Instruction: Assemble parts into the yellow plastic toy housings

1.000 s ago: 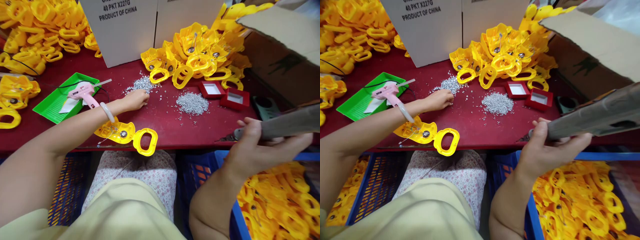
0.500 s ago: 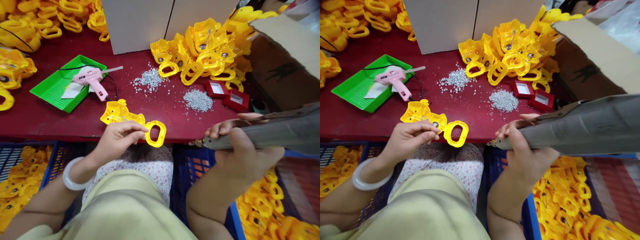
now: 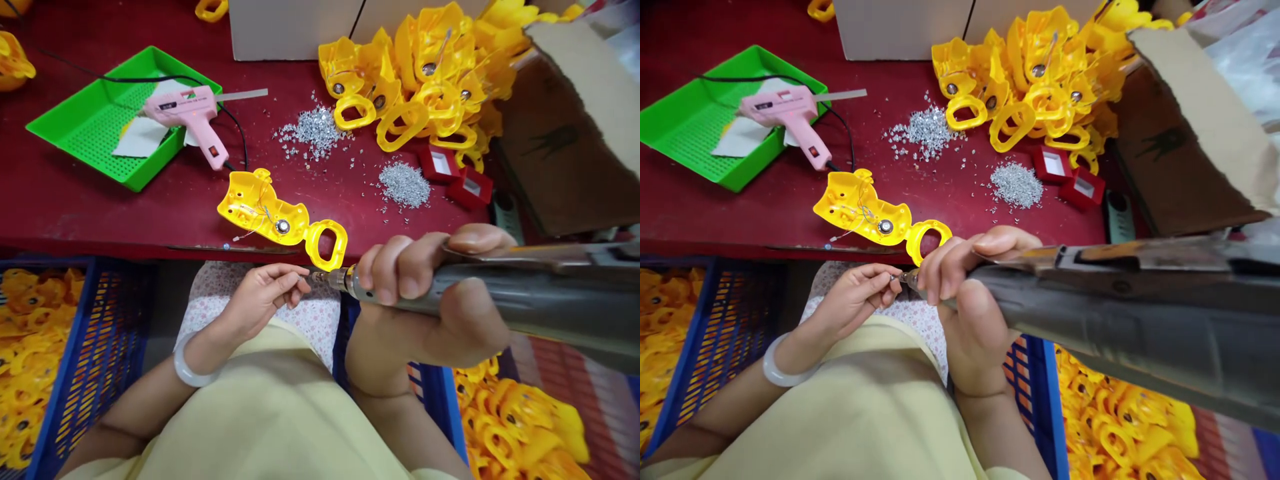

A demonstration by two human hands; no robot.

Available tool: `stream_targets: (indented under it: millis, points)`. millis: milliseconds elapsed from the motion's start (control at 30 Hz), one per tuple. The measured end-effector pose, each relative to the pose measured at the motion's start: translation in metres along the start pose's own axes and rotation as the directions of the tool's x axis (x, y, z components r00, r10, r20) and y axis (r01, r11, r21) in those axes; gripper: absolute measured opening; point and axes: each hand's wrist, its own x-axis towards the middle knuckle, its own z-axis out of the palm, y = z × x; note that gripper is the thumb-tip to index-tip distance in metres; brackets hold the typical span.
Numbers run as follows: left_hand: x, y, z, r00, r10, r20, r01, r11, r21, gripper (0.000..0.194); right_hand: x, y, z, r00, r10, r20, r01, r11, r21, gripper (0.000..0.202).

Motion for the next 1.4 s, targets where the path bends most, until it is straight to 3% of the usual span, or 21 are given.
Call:
stream_targets:
  millis: [100, 267, 500, 867, 1267, 1333, 1400]
  points:
    - [0.000, 0.001, 0.000, 1.000, -0.003, 0.004, 0.004, 1.000, -0.021, 0.028, 0.000, 0.000, 0.001, 1.000, -0.019, 0.019, 0.018, 1.000, 0.018, 0.026]
    - [0.000, 0.000, 0.001, 1.000, -0.004, 0.002, 0.004, 0.999, -0.037, 0.030, 0.003, -0.005, 0.003, 0.997, 0.051, -0.053, -0.037, 0.974, 0.224, 0.012]
    - [0.000, 0.001, 0.005, 1.000, -0.006, -0.017, 0.005, 0.998, -0.057, 0.032, 0.002, 0.001, 0.004, 0.997, 0.017, -0.078, 0.028, 0.839, 0.543, 0.015]
    - [0.003, 0.003, 0.005, 1.000, 0.012, 0.002, -0.012, 1.000, -0.012, 0.028, 0.005, 0.003, 0.003, 0.994, 0.001, -0.113, 0.060, 0.840, 0.539, 0.015]
    - [0.007, -0.006, 0.002, 0.997, 0.067, 0.026, -0.065, 0.994, -0.084, 0.022, 0.003, 0.004, 0.005, 0.995, -0.009, -0.099, 0.060, 0.847, 0.528, 0.015]
    - [0.005, -0.007, 0.002, 0.994, 0.101, 0.032, -0.100, 0.994, -0.042, 0.023, 0.002, 0.003, 0.005, 0.995, -0.014, -0.104, 0.067, 0.846, 0.529, 0.015]
    - [0.001, -0.006, 0.001, 0.978, 0.209, 0.001, -0.207, 0.970, 0.129, 0.027, 0.005, 0.003, 0.003, 0.995, -0.022, -0.100, 0.073, 0.842, 0.534, 0.014]
